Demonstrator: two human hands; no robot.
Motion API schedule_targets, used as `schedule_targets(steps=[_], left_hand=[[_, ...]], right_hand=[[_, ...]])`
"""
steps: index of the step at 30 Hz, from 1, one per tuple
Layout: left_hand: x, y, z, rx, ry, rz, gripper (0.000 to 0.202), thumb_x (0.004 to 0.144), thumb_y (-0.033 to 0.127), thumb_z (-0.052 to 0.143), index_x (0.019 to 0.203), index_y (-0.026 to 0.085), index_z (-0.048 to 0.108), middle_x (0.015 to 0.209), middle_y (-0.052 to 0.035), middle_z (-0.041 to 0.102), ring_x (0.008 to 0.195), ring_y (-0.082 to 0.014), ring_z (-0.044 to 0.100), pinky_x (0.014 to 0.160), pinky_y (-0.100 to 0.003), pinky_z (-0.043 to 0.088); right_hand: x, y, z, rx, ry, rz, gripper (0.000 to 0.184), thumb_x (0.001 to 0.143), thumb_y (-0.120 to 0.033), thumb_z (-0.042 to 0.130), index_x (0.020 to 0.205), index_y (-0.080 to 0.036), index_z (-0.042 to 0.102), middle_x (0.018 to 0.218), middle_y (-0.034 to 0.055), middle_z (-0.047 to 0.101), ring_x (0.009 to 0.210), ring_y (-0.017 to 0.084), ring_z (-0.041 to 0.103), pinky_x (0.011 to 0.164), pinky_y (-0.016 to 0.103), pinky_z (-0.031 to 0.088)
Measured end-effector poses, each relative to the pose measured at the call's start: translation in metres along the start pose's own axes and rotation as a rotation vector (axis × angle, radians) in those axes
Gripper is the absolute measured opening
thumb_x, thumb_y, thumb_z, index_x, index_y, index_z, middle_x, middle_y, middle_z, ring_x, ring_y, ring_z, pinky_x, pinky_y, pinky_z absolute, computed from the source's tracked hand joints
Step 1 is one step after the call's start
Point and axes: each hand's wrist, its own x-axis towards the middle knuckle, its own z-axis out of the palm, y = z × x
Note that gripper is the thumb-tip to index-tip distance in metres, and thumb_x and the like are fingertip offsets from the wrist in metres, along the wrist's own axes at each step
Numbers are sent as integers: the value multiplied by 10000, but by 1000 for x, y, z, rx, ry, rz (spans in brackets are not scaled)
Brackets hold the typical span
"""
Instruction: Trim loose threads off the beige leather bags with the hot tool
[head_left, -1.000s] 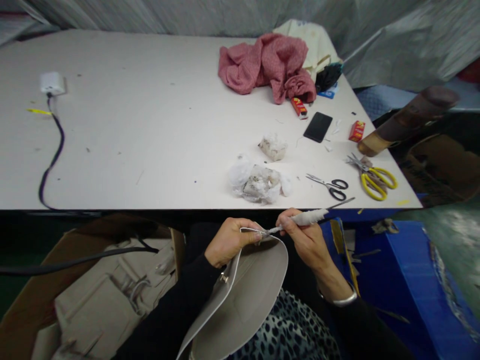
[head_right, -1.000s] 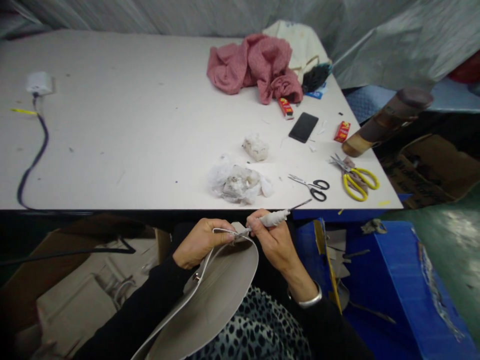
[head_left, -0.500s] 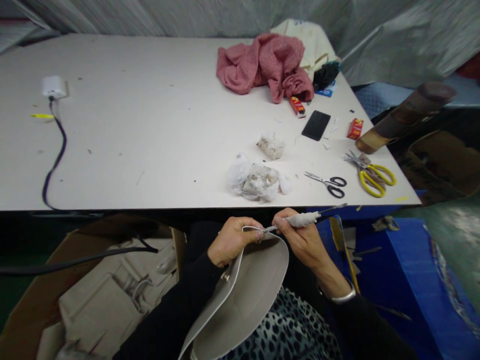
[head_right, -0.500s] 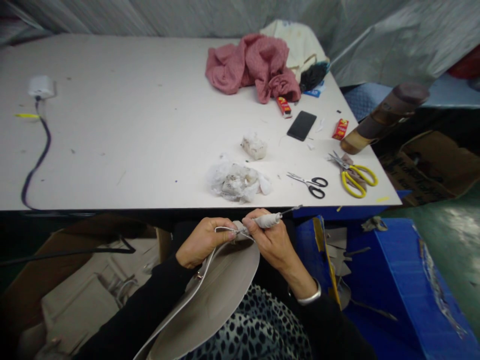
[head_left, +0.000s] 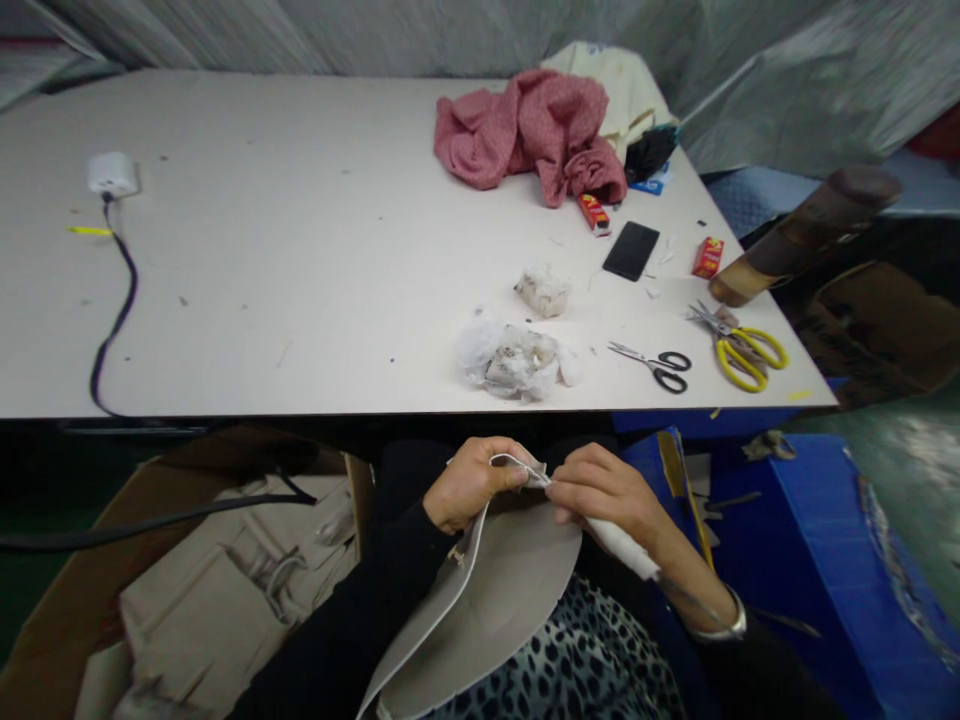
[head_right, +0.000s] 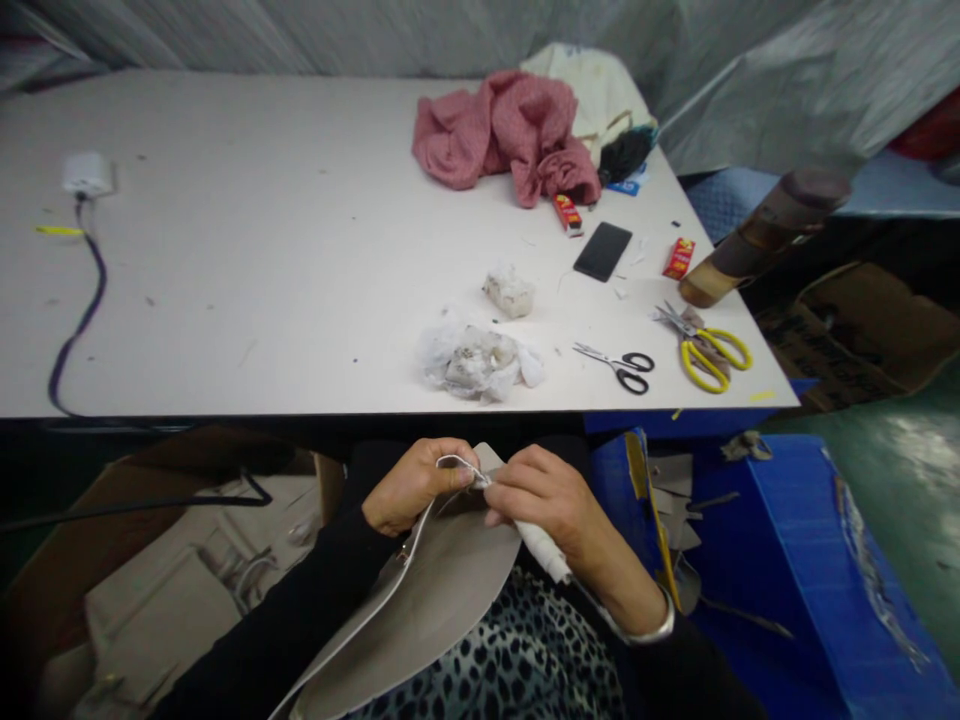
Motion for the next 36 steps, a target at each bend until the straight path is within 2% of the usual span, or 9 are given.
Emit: schedule_targets(steps=[5,8,10,13,17,22,27,31,36], left_hand=[[-5,0,6,73,74,32,207,654,323,789,707,142,703,634,0,630,610,-126,513,644,-255,397],[-8,-1,9,157,96,104,191,688,325,771,701,148,698,681,-14,656,664,-146,551,676,-263,431],[-10,-4,11,188,115,139,188,707,326,765,707,152,697,721,-29,684,702,-163,586,707,-275,458],[-13,-8,13,233,132,168,161,731,307,755,731,153,706,754,-41,715,725,-179,625,741,-292,484],[-18,-8,16,309,169,230,111,758,262,740,754,151,727,797,-57,750,761,-195,664,774,-305,504],[-23,-8,18,364,144,289,88,775,236,723,796,156,752,889,-81,776,882,-232,702,884,-339,517],[-26,-11,17,347,151,320,114,775,250,731,826,151,756,895,-82,775,884,-231,703,866,-334,520],[-34,6,9,349,334,358,115,755,266,743,779,153,734,751,-40,730,736,-189,665,735,-295,511],[-64,46,-32,374,776,522,120,752,271,734,765,155,704,615,14,629,575,-133,558,598,-256,454]], right_hand=[[-9,-2,10,193,424,245,138,1037,-295,577,1045,-256,709,904,34,735,864,197,683,811,360,550],[-10,-8,24,281,517,437,206,1060,-341,528,1191,-277,675,943,30,781,839,191,741,816,358,595],[-8,-14,31,326,559,526,233,1066,-384,506,1191,-268,666,929,30,795,796,190,756,809,362,611],[-8,-21,37,375,552,592,220,1031,-419,569,1068,-238,689,971,44,794,865,202,757,828,349,603],[-14,-26,39,360,453,634,191,966,-402,674,1020,-221,706,1029,50,778,943,209,717,815,310,557],[-18,-30,42,304,467,649,220,974,-431,655,990,-215,691,947,30,753,914,200,694,802,296,518],[-15,-35,44,297,462,622,227,980,-434,648,989,-211,689,971,37,759,904,197,691,808,300,517],[-9,-45,42,304,555,585,210,966,-423,675,999,-216,671,1024,50,776,948,209,711,867,334,535],[8,-60,33,284,625,504,182,942,-390,713,980,-217,669,1026,64,776,997,233,731,928,379,543]])
